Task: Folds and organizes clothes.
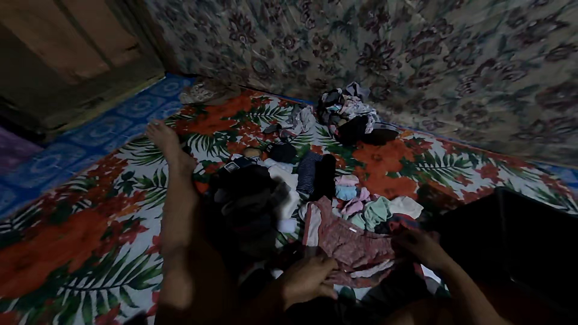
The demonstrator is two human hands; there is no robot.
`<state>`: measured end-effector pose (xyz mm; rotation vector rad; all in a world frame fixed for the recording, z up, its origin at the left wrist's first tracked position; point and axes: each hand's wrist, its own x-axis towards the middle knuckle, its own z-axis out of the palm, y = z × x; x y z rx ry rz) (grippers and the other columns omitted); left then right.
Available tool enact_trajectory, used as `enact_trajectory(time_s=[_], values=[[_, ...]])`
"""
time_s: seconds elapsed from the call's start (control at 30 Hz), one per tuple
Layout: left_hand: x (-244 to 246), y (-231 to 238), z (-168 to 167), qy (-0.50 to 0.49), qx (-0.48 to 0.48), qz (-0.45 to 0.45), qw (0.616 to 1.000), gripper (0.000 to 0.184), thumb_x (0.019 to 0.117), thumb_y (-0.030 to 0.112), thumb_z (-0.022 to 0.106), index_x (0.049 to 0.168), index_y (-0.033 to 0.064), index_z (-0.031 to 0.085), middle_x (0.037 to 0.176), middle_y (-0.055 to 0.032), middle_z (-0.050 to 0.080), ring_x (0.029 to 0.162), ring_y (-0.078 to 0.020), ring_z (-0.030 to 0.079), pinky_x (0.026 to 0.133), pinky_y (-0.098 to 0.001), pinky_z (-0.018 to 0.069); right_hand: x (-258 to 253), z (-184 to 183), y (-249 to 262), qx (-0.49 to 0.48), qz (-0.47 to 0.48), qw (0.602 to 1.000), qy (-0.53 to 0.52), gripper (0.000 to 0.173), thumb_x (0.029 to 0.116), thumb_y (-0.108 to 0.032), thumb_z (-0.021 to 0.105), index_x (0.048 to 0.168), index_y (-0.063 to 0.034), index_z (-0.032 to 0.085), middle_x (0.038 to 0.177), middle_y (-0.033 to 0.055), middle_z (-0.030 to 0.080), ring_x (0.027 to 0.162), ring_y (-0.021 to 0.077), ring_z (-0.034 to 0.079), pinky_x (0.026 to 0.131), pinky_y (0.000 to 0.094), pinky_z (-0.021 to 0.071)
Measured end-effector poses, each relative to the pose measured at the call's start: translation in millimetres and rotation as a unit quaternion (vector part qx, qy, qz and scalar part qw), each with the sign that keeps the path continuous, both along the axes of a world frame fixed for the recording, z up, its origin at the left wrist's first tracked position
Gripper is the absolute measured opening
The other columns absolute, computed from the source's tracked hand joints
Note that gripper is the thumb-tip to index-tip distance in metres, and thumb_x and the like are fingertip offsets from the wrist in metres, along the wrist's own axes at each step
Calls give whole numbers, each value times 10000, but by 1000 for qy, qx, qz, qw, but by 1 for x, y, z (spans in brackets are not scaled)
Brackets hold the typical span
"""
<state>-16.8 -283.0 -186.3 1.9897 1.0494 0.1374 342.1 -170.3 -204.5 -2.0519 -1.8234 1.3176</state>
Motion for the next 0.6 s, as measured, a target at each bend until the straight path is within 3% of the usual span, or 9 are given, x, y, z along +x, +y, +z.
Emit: enact_trajectory(time_s=[0.07,0.17,0.23,0.33,0.5,0.6], values=[[4,-4,-9,28,4,-17,999,415,952,237,727,1312,66,610,1256,-203,649,1163,-381,641,976,-578,522,0,0,-3,-14,18,1000,-5,386,996,-318,653,1210,3,646,1097,190,690,971,300,682,886,517,551],[9,-12,-22,67,7,-27,997,247,957,117,656,1201,98,692,1227,-169,674,1179,-379,632,962,-604,517,1,1,-9,-47,53,997,-15,410,996,-348,644,1216,-1,646,1100,194,683,987,307,671,897,522,541],[10,-13,-17,79,-4,-42,996,248,992,116,600,1216,119,703,1237,-159,684,1197,-372,630,980,-598,509,-1,1,-10,-62,62,996,-17,399,989,-336,660,1208,-3,650,1097,190,682,999,301,668,908,515,536],[8,-19,2,114,-7,-57,992,234,1026,131,543,1192,79,700,1193,-192,694,1144,-403,653,926,-612,524,-8,6,-13,-77,93,992,-31,395,993,-294,657,1241,13,641,1171,218,666,1091,331,648,989,534,501],[10,-41,37,120,-69,-64,988,292,1050,199,548,1253,32,673,1197,-258,681,1162,-463,631,984,-663,473,-24,13,-13,-96,181,977,-51,357,984,-236,669,1229,23,654,1184,250,658,1128,380,627,1014,577,465],[26,-45,52,99,-148,-114,977,312,1040,87,507,1311,-23,615,1232,-302,649,1178,-494,604,990,-667,441,-30,17,-12,-85,194,976,-56,347,995,-227,653,1229,29,655,1195,248,659,1135,381,628,1022,567,464]])
